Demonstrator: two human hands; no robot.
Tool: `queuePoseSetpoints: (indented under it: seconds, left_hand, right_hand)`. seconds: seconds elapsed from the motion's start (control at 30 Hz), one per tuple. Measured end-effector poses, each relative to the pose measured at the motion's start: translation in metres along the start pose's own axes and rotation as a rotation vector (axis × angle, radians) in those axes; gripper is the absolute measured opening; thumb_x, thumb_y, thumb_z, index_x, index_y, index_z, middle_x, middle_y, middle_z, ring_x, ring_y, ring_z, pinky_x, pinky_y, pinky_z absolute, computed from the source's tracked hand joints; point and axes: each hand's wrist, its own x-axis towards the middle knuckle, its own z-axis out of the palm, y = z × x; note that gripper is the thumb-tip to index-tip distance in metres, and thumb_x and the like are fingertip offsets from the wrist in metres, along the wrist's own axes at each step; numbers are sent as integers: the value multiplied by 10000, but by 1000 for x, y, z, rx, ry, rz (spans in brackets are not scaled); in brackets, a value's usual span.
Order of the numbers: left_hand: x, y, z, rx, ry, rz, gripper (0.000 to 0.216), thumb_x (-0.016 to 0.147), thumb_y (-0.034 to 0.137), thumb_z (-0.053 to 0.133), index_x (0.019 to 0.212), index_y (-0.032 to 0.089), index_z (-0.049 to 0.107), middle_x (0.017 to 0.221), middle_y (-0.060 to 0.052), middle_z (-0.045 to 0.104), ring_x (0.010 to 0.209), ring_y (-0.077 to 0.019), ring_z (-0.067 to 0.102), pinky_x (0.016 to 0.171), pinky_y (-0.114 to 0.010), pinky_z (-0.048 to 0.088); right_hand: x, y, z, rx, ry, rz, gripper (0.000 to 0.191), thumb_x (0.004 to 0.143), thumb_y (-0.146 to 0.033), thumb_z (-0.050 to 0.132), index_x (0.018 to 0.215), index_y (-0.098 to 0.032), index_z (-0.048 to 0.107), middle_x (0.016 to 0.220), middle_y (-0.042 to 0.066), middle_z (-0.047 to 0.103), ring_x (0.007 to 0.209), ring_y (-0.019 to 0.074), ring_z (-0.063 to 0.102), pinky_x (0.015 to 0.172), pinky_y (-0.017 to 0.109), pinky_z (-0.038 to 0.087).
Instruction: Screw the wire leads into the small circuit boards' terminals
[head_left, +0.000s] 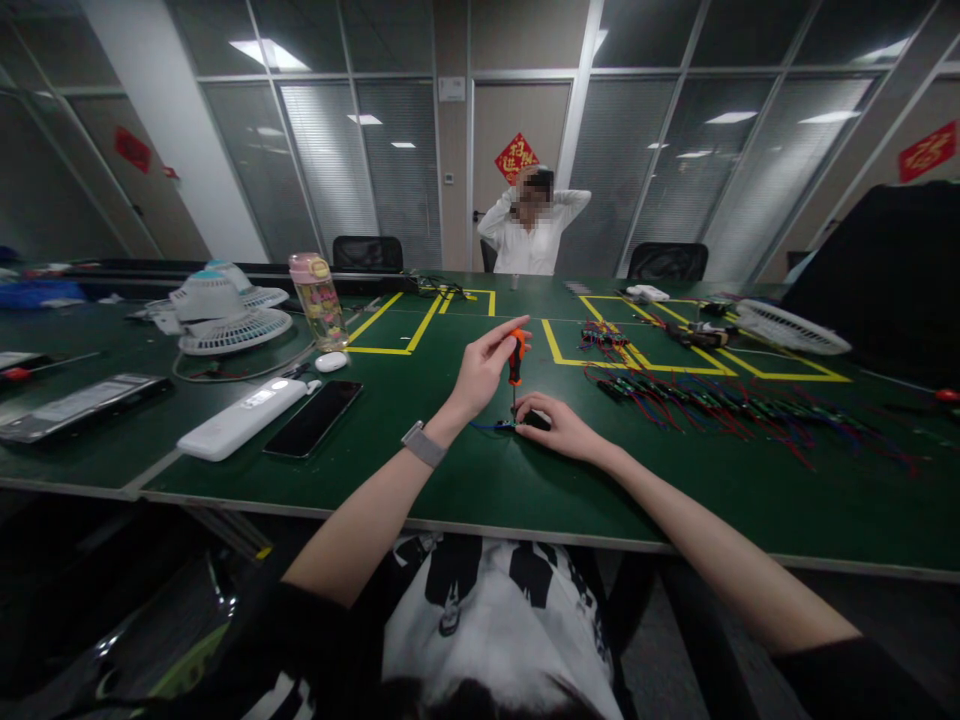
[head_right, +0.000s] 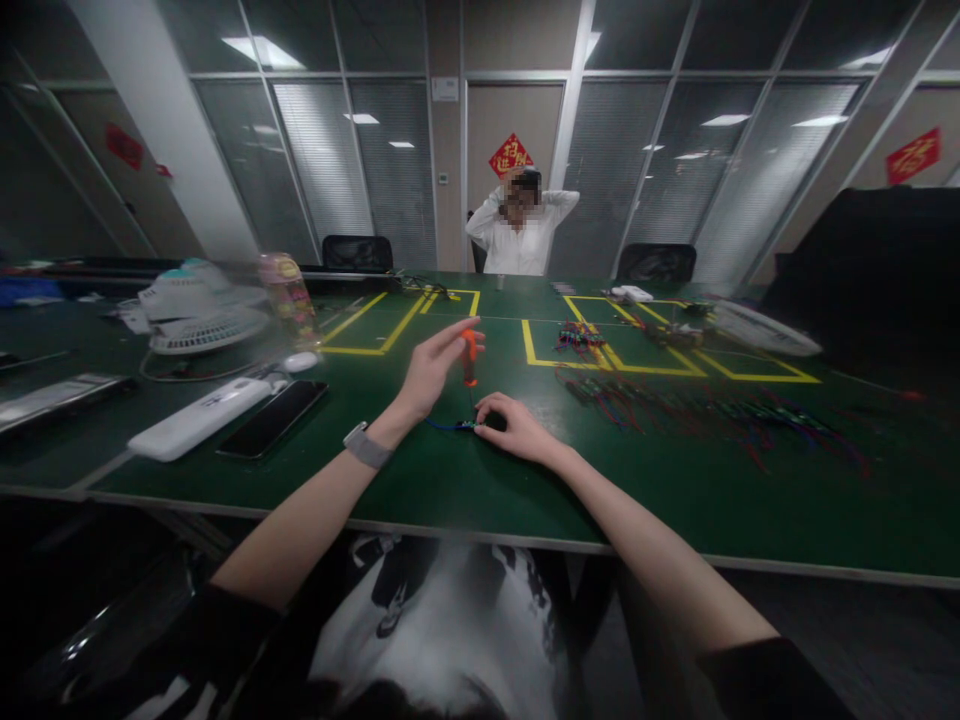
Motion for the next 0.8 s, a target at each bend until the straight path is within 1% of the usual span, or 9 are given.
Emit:
queuePoseSetpoints:
  seconds: [0.07,0.17,0.3,0.4,0.5,0.57,0.63,0.7,0.8]
  left_hand:
    - [0,-1,0,-5,3,0,294,870,256,538,1139,195,640,1009,-62,693,865,-143,635,803,-278,491]
    - [0,-1,0,69,55,25,265,828,248,602,1079,196,669,990,-55,688,834,-130,614,777,-257,488]
    - [0,-1,0,60,30,25,282,867,229,535,1124,209,650,1079,-62,663,917,-142,612,811,-265,482]
    - [-1,-1,0,20,4,7,307,877,227,514,1163,197,623,1033,-65,667,893,-145,627,807,-276,489]
    - [-2,-1,1,144,93,46,265,822,262,613,1068,182,667,976,-61,637,823,-131,612,757,-250,494]
    - [-3,0,0,221,142,85,248,817,291,624,1037,193,682,1032,-67,608,860,-132,600,761,-239,491]
    - [-3,0,0,209,116,84,260,865,297,555,1082,210,669,1089,-71,602,918,-140,596,783,-243,488]
    - [-2,1,1,123,35,39,302,911,280,469,1157,214,630,1069,-68,630,912,-140,608,785,-255,490]
    - [-2,1,2,72,-2,6,312,896,271,500,1178,205,615,955,-50,657,832,-131,615,760,-252,494]
  right_hand:
    - [0,0,0,-3,-2,-2,53,816,-241,615,840,-195,623,1045,79,620,1003,211,594,945,391,437]
    - [0,1,0,-6,1,-3,56,816,-247,615,837,-196,624,1050,78,621,1005,211,594,945,391,437]
    - [0,2,-1,-3,2,3,56,807,-241,621,831,-191,627,1050,81,622,999,213,595,944,396,436]
    - [0,1,-1,6,5,8,55,803,-237,622,825,-187,627,1043,83,624,993,216,596,945,401,432]
    - [0,0,0,11,6,2,48,801,-233,619,817,-188,616,1030,80,626,986,217,599,941,398,433]
    - [0,0,-1,14,12,4,50,800,-229,616,827,-190,599,1016,75,629,982,216,600,935,395,436]
    - [0,-1,-1,21,20,14,66,795,-227,617,834,-192,578,1004,69,632,978,215,599,927,394,440]
    - [0,-2,-1,27,21,26,77,788,-225,620,829,-193,563,1002,67,632,979,215,598,922,395,442]
    - [0,-2,-1,29,16,31,78,784,-223,621,818,-191,559,1010,68,631,982,218,598,922,396,440]
